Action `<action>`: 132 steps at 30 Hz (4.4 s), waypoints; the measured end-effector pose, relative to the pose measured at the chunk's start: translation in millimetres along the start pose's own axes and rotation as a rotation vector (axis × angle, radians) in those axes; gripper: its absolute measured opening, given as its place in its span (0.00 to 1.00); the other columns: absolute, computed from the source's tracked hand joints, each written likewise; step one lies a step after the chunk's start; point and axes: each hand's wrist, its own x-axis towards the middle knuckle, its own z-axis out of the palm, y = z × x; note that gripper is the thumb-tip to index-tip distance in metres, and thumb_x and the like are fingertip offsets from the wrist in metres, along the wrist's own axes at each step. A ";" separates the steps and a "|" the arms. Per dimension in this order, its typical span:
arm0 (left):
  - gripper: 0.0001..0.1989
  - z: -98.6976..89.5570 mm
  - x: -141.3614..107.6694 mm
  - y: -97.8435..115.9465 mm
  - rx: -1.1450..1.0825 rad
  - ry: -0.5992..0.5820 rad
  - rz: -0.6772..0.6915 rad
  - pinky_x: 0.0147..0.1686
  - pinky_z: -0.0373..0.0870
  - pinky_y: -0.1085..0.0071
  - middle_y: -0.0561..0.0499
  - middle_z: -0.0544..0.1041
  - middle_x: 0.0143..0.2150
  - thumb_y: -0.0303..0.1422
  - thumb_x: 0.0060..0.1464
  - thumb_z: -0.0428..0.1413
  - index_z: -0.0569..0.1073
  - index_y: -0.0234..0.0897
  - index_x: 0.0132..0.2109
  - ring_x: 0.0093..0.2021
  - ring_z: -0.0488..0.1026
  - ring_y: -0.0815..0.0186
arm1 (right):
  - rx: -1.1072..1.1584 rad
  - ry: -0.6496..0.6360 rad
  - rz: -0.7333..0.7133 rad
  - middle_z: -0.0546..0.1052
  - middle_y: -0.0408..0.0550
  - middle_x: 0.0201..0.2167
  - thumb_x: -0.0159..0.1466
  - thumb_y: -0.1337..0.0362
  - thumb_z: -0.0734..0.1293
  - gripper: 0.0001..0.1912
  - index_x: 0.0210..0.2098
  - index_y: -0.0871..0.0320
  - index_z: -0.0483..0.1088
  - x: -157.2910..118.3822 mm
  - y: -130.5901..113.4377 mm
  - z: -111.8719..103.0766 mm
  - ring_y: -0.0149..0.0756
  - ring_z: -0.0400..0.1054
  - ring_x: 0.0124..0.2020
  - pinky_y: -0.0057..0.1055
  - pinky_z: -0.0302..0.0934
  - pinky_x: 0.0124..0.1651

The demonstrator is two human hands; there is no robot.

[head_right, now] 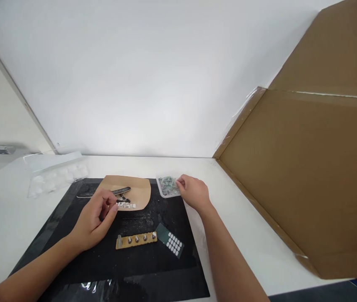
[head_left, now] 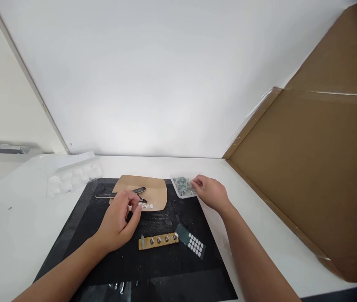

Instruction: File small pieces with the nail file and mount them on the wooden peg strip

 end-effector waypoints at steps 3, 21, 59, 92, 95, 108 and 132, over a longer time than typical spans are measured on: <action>0.04 -0.2 -1.2 0.8 0.013 0.001 0.013 0.31 0.64 0.68 0.52 0.68 0.36 0.28 0.66 0.52 0.65 0.40 0.41 0.33 0.66 0.65 | 0.002 0.038 -0.025 0.83 0.47 0.36 0.69 0.57 0.64 0.10 0.37 0.53 0.76 1.5 2.5 0.6 0.44 0.74 0.40 0.37 0.56 0.45; 0.05 -1.6 -1.9 5.6 0.026 -0.014 0.082 0.33 0.64 0.67 0.53 0.69 0.37 0.26 0.65 0.53 0.64 0.40 0.44 0.31 0.65 0.67 | 0.354 -0.039 0.020 0.83 0.45 0.34 0.70 0.59 0.60 0.07 0.45 0.53 0.66 2.0 5.2 18.9 0.37 0.74 0.30 0.30 0.62 0.33; 0.08 -20.2 17.8 -44.4 0.611 -0.182 0.000 0.54 0.60 0.44 0.44 0.77 0.42 0.34 0.65 0.56 0.79 0.39 0.46 0.50 0.67 0.48 | 0.567 -0.132 -0.121 0.85 0.47 0.38 0.72 0.54 0.66 0.08 0.41 0.51 0.67 -16.2 -30.9 -3.3 0.44 0.81 0.43 0.37 0.70 0.44; 0.15 -11.6 10.3 8.1 -0.335 -0.164 -0.351 0.17 0.70 0.75 0.49 0.85 0.41 0.44 0.68 0.56 0.82 0.47 0.54 0.30 0.83 0.62 | 0.215 0.403 -0.682 0.76 0.45 0.30 0.73 0.65 0.68 0.09 0.35 0.54 0.68 -42.2 -122.2 31.0 0.35 0.67 0.30 0.34 0.56 0.35; 0.14 -12.7 9.3 11.1 -0.236 -0.114 -0.312 0.18 0.69 0.74 0.51 0.86 0.38 0.43 0.68 0.56 0.84 0.48 0.50 0.31 0.83 0.61 | 0.212 0.365 -0.677 0.76 0.46 0.30 0.73 0.67 0.67 0.10 0.33 0.54 0.67 -44.4 -124.7 31.4 0.36 0.66 0.31 0.34 0.57 0.35; 0.15 -15.7 11.2 18.5 -0.060 -0.118 -0.248 0.32 0.70 0.71 0.58 0.81 0.26 0.40 0.69 0.55 0.83 0.44 0.37 0.27 0.78 0.67 | 0.171 0.378 -0.664 0.73 0.45 0.28 0.73 0.68 0.65 0.15 0.30 0.53 0.60 -47.6 -129.9 35.3 0.37 0.62 0.28 0.37 0.50 0.34; 0.21 -16.9 10.2 28.7 -0.050 -0.121 -0.258 0.32 0.65 0.74 0.59 0.76 0.22 0.36 0.69 0.54 0.76 0.38 0.26 0.25 0.74 0.72 | 0.189 0.354 -0.657 0.71 0.42 0.26 0.73 0.68 0.64 0.15 0.30 0.54 0.59 -43.0 -132.1 33.8 0.34 0.62 0.28 0.37 0.50 0.37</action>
